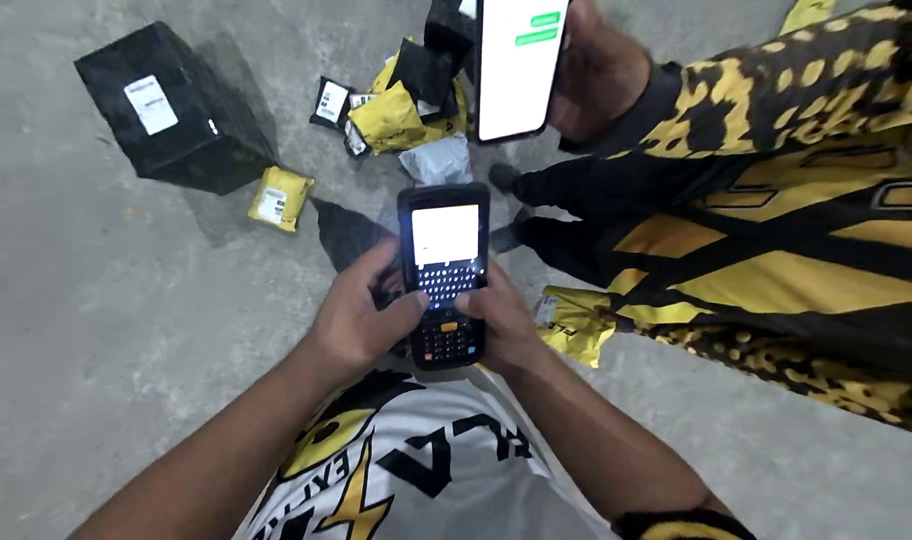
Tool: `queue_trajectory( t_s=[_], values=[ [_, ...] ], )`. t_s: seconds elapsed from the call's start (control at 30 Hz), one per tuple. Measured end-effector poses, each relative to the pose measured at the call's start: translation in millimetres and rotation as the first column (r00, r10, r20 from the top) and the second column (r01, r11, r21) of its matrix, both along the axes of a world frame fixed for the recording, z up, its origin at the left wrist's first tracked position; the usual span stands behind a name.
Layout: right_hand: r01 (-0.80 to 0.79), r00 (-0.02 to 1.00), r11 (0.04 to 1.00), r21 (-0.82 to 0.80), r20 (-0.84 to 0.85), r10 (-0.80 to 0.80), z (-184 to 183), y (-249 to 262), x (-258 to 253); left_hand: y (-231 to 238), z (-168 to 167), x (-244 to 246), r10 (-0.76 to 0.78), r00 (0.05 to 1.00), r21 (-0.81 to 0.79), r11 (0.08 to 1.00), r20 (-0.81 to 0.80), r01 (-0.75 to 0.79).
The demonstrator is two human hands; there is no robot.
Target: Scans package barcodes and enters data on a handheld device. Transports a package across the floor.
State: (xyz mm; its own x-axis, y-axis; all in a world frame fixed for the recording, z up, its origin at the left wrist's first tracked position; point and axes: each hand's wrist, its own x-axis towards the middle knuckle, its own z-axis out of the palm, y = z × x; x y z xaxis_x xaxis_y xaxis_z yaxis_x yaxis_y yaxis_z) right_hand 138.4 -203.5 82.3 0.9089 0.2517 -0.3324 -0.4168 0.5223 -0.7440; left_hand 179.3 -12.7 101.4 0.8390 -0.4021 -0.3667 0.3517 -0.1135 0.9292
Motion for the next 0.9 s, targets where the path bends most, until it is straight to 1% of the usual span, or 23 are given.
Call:
queue_trajectory(
  t_s=[0.07, 0.17, 0.3, 0.53, 0.67, 0.77, 0.9],
  values=[
    [-0.004, 1.000, 1.000, -0.029, -0.015, 0.004, -0.3, -1.6, -0.2, -0.7, -1.4, -0.1, 0.001, 1.000, 0.017, 1.000, 0.004, -0.001],
    [0.000, 1.000, 1.000, -0.024, -0.026, -0.001, -0.7, -2.4, -0.5, -1.1, -4.5, -0.3, -0.011, 0.999, -0.030, 0.999, 0.036, 0.012],
    [0.004, 1.000, 1.000, -0.002, -0.004, -0.004, -4.6, -3.0, -0.1, -1.3, -9.4, 0.1, -0.015, 0.999, -0.075, 0.997, 0.034, 0.017],
    [-0.001, 1.000, 1.000, -0.005, -0.007, 0.001, -7.4, -3.3, 2.2, -1.1, -8.1, 4.2, -0.021, 1.000, 0.005, 1.000, 0.004, 0.021],
    [-0.011, 1.000, 0.999, -0.048, 0.011, 0.011, -4.5, -4.3, 1.8, -0.7, -3.2, 6.6, -0.034, 0.999, 0.010, 0.999, 0.006, 0.034],
    [0.014, 0.999, 1.000, -0.005, 0.050, -0.014, -4.0, -2.2, 2.7, 0.6, -1.6, 7.6, -0.046, 0.999, -0.028, 0.999, 0.007, 0.047],
    [0.050, 0.999, 0.999, -0.017, 0.020, -0.050, -0.8, 1.6, 3.3, 0.9, -2.7, 8.3, -0.040, 0.999, -0.003, 0.999, 0.033, 0.040]
  ],
)
